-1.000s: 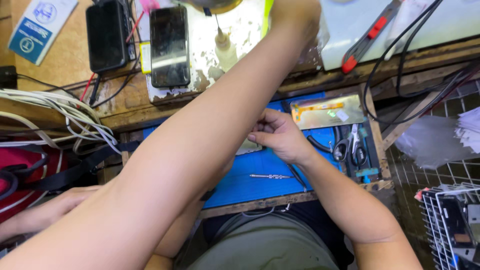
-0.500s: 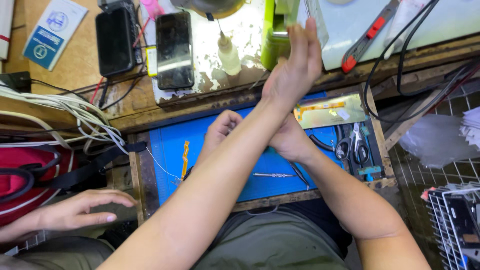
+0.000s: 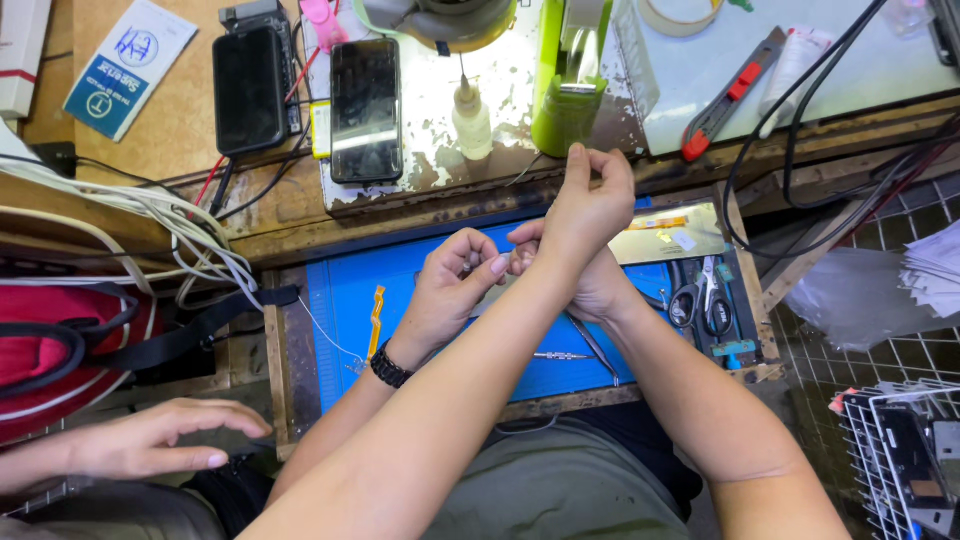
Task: The person is repairing a small electronic component, likely a smartphone part, using a microscope. They manipulate a tiny component with their fingers, occasionally using tweezers, and apply a liquid from a bottle. The workspace includes a blue mat, tools, and a smartphone.
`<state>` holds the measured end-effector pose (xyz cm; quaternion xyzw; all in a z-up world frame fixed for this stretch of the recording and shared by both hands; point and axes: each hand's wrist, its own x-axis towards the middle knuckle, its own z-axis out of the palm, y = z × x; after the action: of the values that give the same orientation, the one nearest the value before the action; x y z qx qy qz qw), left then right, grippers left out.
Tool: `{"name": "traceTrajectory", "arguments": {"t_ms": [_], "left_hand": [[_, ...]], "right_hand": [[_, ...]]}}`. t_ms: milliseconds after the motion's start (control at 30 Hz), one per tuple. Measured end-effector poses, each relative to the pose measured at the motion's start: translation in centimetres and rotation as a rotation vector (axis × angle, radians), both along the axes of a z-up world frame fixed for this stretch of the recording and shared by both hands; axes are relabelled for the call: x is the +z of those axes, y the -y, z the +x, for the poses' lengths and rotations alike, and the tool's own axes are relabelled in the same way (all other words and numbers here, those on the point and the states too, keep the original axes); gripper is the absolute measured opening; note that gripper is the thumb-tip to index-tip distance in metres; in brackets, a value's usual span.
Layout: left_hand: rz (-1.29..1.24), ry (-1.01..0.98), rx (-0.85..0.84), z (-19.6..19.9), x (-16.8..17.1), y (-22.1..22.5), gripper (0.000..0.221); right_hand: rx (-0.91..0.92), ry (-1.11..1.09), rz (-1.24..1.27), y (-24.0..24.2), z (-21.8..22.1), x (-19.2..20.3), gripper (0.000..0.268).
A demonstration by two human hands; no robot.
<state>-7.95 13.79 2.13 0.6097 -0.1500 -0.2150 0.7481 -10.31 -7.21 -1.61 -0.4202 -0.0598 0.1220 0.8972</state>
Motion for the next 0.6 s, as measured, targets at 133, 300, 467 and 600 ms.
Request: {"name": "traceTrajectory", "arguments": {"t_ms": [133,300,467,600], "left_hand": [[-0.02,-0.021,0.056,-0.3,0.4,0.2,0.01],[-0.195,-0.191,0.084,-0.1,0.3,0.2,0.01],[-0.229,-0.282,0.059,0.0,0.8,0.1,0.013],[-0.201,-0.248,0.075,0.0,1.2,0.3,0.017]], "right_hand": [[-0.059,-0.124,-0.127,-0.1,0.3,1.9,0.037],[-0.183,0.181,-0.678,-0.1,0.2,2.7,0.035],[-0.046,0.146,-0.613,-0.2,0.8,0.4,0.029],[-0.055,0.115,-0.427,-0.6,1.0,-1.5,0.024]]}}
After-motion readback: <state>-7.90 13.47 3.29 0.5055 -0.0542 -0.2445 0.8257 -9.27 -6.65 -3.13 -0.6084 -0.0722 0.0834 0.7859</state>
